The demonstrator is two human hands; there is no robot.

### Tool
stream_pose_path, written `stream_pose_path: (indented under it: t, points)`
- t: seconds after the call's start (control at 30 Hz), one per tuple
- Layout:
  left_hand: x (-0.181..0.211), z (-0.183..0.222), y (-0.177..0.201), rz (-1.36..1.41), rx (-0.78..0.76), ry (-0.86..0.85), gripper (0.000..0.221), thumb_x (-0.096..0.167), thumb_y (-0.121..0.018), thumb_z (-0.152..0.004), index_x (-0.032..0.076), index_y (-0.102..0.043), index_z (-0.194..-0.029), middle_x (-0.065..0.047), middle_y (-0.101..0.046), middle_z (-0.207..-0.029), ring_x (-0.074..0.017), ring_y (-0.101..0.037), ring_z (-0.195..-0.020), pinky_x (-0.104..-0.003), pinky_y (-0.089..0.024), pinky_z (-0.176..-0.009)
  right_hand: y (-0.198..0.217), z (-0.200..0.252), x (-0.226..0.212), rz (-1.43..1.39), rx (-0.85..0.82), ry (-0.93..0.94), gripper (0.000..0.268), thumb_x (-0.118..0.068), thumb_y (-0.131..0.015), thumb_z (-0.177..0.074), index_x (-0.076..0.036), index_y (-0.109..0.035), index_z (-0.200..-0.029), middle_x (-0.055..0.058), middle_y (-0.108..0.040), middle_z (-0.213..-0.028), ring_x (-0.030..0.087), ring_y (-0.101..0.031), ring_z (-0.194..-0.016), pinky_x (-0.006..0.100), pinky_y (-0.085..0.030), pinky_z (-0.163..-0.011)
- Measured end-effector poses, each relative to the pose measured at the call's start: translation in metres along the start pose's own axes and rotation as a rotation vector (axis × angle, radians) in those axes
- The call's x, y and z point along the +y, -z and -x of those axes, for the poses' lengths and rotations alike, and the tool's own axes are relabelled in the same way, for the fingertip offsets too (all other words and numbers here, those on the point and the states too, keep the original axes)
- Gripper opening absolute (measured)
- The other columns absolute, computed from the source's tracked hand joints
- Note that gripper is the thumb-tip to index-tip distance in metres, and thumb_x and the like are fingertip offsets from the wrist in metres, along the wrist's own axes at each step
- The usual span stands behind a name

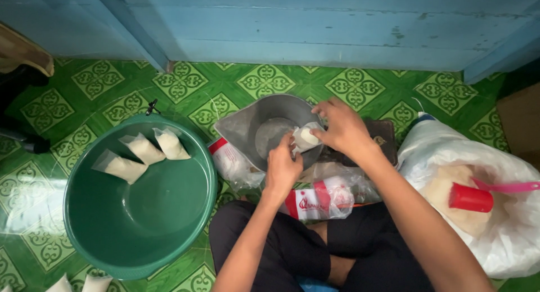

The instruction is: Manually scooping powder from a large sack into small plastic bags using a measuring cup and a funnel.

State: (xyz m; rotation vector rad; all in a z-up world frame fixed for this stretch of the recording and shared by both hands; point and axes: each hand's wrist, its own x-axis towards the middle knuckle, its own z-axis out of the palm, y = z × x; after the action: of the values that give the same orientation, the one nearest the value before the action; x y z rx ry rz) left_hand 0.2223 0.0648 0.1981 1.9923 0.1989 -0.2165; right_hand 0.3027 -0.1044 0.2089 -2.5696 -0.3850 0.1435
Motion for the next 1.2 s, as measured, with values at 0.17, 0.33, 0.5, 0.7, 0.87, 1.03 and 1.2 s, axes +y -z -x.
stream_pose_path:
  t: [0.17, 0.33, 0.5, 0.7, 0.87, 1.03, 1.2]
  points:
    - [-0.006, -0.002, -0.008, -0.005, 0.018, -0.024, 0.053, 0.002, -0.059, -0.081, -0.002, -0.052, -0.134, -0.028, -0.063, -0.123, -0.0381, -0.064, -0.111, -0.046, -0.056, -0.091, -0.026, -0.025, 0.019, 0.149, -0.165, -0.072, 0.045, -0.029, -0.079, -0.068, -0.014, -0.070, -0.110, 0.007, -0.070, -0.091, 0.034, -0.070, -0.093, 0.051, -0.056, -0.075]
    - [-0.005, 0.003, -0.008, 0.030, 0.015, -0.034, 0.054, 0.001, -0.058, -0.081, -0.002, -0.051, -0.134, -0.030, -0.062, -0.123, -0.0391, -0.063, -0.111, -0.047, -0.056, -0.091, -0.029, -0.029, 0.022, 0.136, -0.194, -0.152, 0.035, -0.024, -0.075, -0.071, -0.017, -0.071, -0.105, 0.003, -0.074, -0.090, 0.030, -0.071, -0.093, 0.047, -0.059, -0.075]
    - [-0.010, 0.003, -0.012, 0.021, 0.003, -0.047, 0.056, 0.001, -0.058, -0.082, -0.002, -0.049, -0.136, -0.030, -0.061, -0.124, -0.0380, -0.064, -0.111, -0.047, -0.057, -0.091, -0.010, -0.015, 0.007, 0.060, -0.125, -0.196, 0.024, -0.019, -0.069, -0.075, -0.016, -0.072, -0.098, 0.002, -0.074, -0.085, 0.029, -0.072, -0.088, 0.045, -0.060, -0.074]
    - [-0.003, 0.021, -0.015, -0.087, 0.108, -0.147, 0.054, 0.009, -0.062, -0.081, 0.004, -0.054, -0.134, -0.026, -0.062, -0.125, -0.0415, -0.062, -0.114, -0.051, -0.053, -0.094, 0.024, 0.019, -0.027, -0.056, 0.014, -0.086, 0.019, -0.026, -0.072, -0.080, -0.010, -0.075, -0.088, 0.018, -0.068, -0.088, 0.041, -0.068, -0.088, 0.051, -0.056, -0.074]
    - [0.007, 0.061, -0.042, -0.132, 0.561, -0.519, 0.039, 0.003, -0.065, -0.079, 0.006, -0.065, -0.118, -0.019, -0.050, -0.140, -0.0471, -0.043, -0.131, -0.056, -0.036, -0.108, 0.009, 0.048, -0.024, 0.043, 0.108, 0.125, 0.028, -0.012, -0.070, -0.080, -0.008, -0.068, -0.108, 0.018, -0.060, -0.108, 0.042, -0.062, -0.100, 0.048, -0.054, -0.084]
    - [-0.008, 0.123, -0.112, 0.040, 0.366, -0.427, 0.045, 0.000, -0.065, -0.072, 0.004, -0.058, -0.116, -0.017, -0.048, -0.138, -0.0404, -0.044, -0.130, -0.049, -0.037, -0.108, 0.010, 0.084, -0.027, -0.208, 0.198, 0.058, 0.029, -0.012, -0.067, -0.082, -0.005, -0.066, -0.109, 0.013, -0.053, -0.128, 0.030, -0.056, -0.113, 0.037, -0.047, -0.093]
    - [-0.072, 0.178, -0.234, -0.018, -0.102, -0.207, 0.056, 0.016, -0.066, -0.080, 0.002, -0.047, -0.130, -0.024, -0.032, -0.147, -0.0449, -0.026, -0.136, -0.055, -0.020, -0.110, 0.016, 0.129, 0.019, -0.482, 0.155, -0.075, 0.018, -0.016, -0.070, -0.082, -0.009, -0.072, -0.098, 0.005, -0.058, -0.126, 0.018, -0.059, -0.106, 0.028, -0.049, -0.083]
